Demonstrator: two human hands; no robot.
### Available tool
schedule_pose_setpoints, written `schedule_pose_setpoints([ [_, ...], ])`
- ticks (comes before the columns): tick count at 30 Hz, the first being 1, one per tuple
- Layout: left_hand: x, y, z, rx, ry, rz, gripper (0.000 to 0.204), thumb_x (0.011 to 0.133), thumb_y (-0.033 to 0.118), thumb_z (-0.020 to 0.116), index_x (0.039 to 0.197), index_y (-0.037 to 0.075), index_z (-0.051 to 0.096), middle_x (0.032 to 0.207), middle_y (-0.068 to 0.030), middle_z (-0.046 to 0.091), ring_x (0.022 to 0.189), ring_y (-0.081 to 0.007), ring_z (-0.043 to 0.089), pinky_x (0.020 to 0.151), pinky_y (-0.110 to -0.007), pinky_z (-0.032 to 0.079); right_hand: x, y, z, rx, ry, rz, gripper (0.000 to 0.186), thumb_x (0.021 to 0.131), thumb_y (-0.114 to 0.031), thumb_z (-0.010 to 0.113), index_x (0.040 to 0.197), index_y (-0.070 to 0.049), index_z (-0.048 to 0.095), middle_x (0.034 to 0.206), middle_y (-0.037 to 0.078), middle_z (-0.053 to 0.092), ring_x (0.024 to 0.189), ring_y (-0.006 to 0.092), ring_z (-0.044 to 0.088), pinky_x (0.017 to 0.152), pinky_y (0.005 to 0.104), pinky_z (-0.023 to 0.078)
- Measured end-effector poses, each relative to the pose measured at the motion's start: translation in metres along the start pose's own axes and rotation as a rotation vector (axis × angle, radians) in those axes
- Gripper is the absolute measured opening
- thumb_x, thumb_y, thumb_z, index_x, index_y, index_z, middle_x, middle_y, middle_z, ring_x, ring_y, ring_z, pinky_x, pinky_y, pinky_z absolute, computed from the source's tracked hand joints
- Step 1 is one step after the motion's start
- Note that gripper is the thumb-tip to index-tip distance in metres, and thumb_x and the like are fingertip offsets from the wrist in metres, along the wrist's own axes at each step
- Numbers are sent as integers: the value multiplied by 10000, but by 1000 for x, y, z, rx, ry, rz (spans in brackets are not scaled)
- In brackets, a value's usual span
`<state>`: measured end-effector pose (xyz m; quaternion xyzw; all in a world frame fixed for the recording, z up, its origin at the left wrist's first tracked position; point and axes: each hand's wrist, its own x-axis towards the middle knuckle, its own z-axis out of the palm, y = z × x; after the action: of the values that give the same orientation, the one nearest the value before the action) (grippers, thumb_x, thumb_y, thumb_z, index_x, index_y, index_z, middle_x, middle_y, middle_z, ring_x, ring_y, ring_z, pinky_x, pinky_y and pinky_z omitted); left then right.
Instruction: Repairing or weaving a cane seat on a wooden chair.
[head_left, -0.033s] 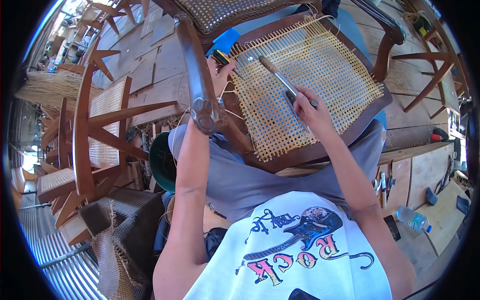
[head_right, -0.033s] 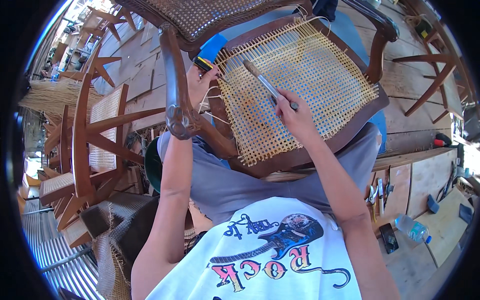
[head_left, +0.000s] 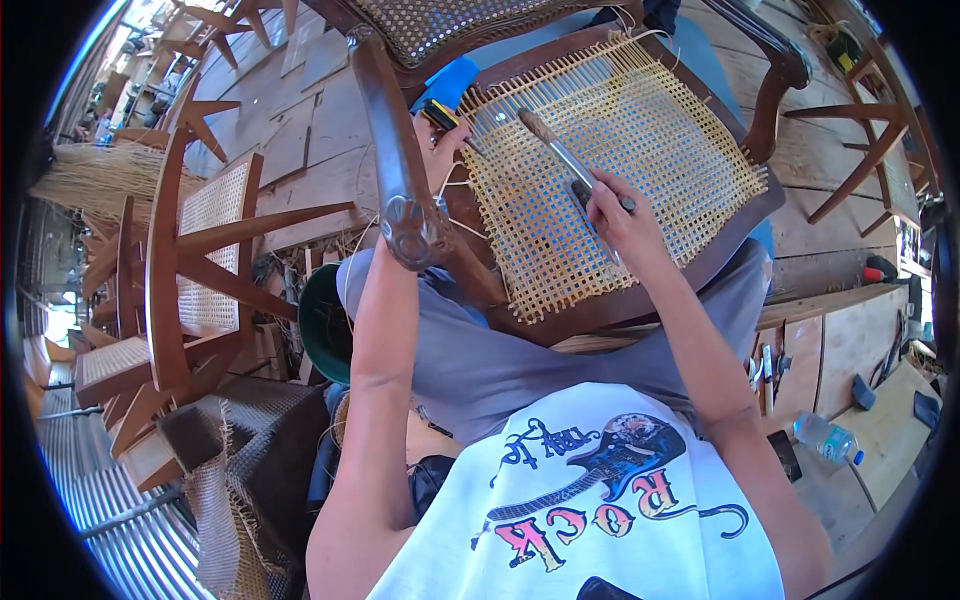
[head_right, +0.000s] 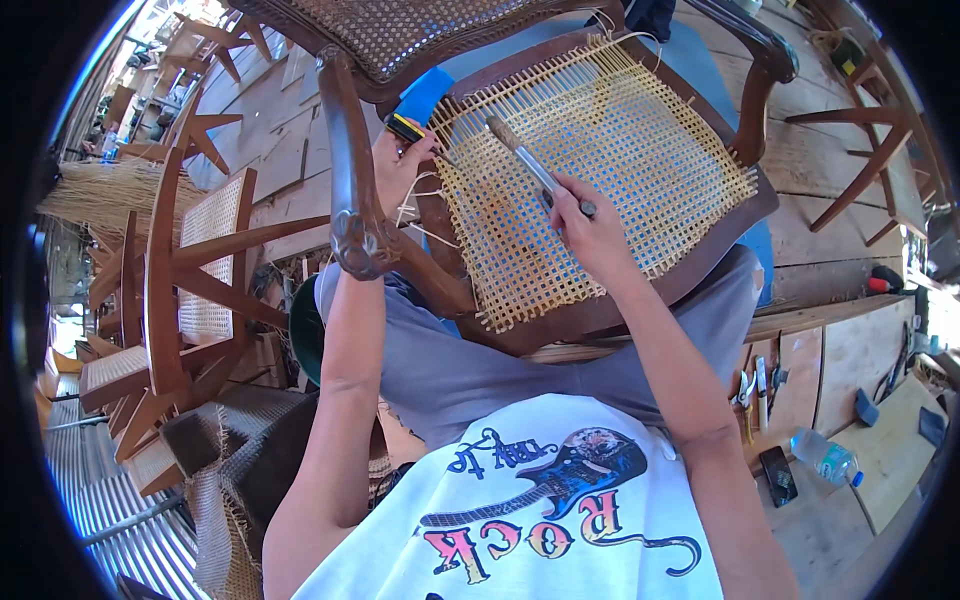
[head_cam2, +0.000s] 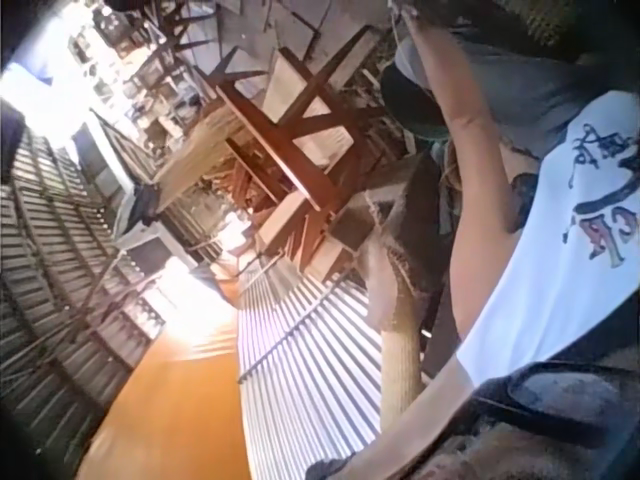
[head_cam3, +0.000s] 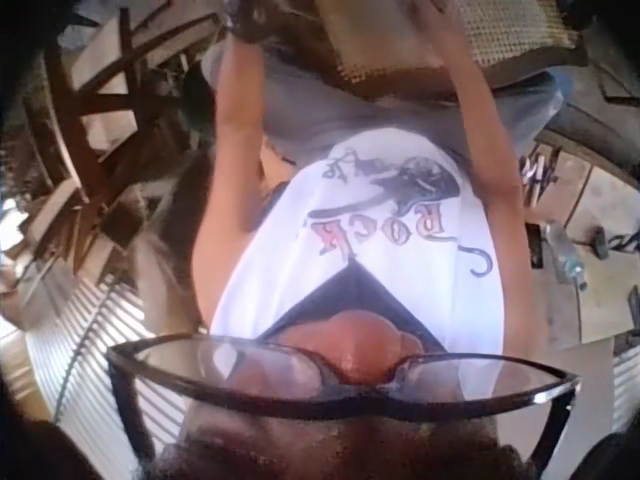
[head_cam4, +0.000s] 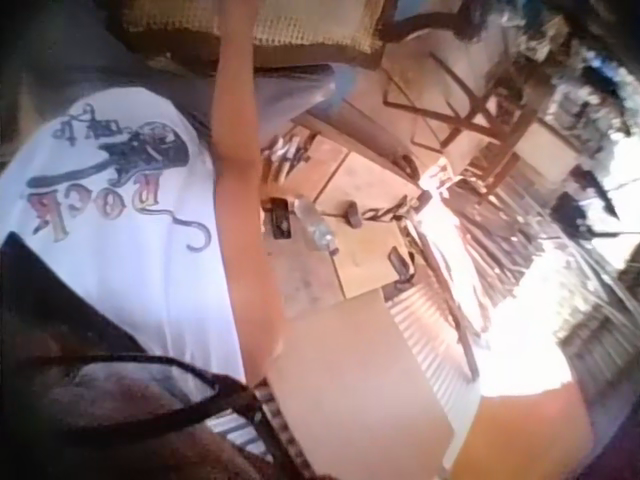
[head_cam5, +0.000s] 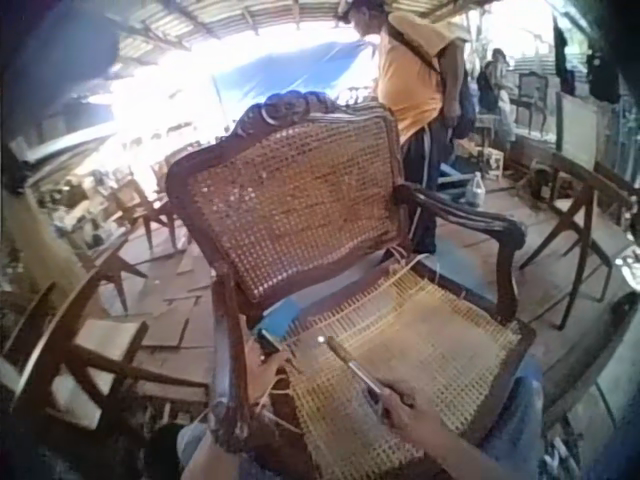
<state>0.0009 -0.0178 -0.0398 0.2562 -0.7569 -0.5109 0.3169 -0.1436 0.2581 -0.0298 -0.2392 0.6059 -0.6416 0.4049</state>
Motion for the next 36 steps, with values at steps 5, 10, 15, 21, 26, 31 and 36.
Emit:
schedule_pose_setpoints([
  [5,-2,12,4,93,-69,-41,187,941,94,655,1070,-26,591,934,-77,686,864,-144,676,753,-261,567,9,-3,4,85,-16,0,344,1020,-202,524,1298,-3,562,707,-23,547,524,29,428,461,186,317],
  [10,-3,20,4,282,-100,77,164,930,86,662,1054,-7,608,918,-74,695,813,-135,671,726,-272,546,10,3,10,-157,-190,-21,345,1009,-200,537,1287,2,568,693,-29,532,543,32,429,468,189,320],
  [15,7,-2,-7,174,8,104,131,928,73,656,1028,1,612,905,-71,689,812,-131,664,721,-270,541,11,-9,11,30,2,19,344,1004,-188,525,1258,36,581,683,-20,537,556,37,450,485,208,345],
  [21,6,4,0,84,6,90,102,933,81,652,992,0,629,893,-68,684,808,-132,662,728,-271,548,24,1,12,23,50,-79,352,1007,-182,528,1279,39,558,674,-23,521,529,33,420,459,197,314],
  [26,-1,20,3,127,-26,141,125,931,88,657,1017,1,628,888,-68,694,806,-126,666,730,-274,542,24,7,14,67,62,-85,362,1007,-181,524,1291,42,552,674,-23,520,534,35,418,472,196,330],
  [31,0,26,6,280,-88,132,210,895,109,702,1038,-7,601,875,-84,709,801,-171,693,733,-301,529,16,12,10,-105,-141,-33,370,1005,-175,528,1306,40,544,677,-27,514,545,31,428,483,193,350],
  [36,0,33,6,333,-14,134,249,886,149,712,1043,-10,602,870,-102,723,797,-213,708,731,-337,534,23,10,11,16,-6,-72,374,1006,-190,534,1301,39,552,689,-27,521,571,38,450,500,202,364],
])
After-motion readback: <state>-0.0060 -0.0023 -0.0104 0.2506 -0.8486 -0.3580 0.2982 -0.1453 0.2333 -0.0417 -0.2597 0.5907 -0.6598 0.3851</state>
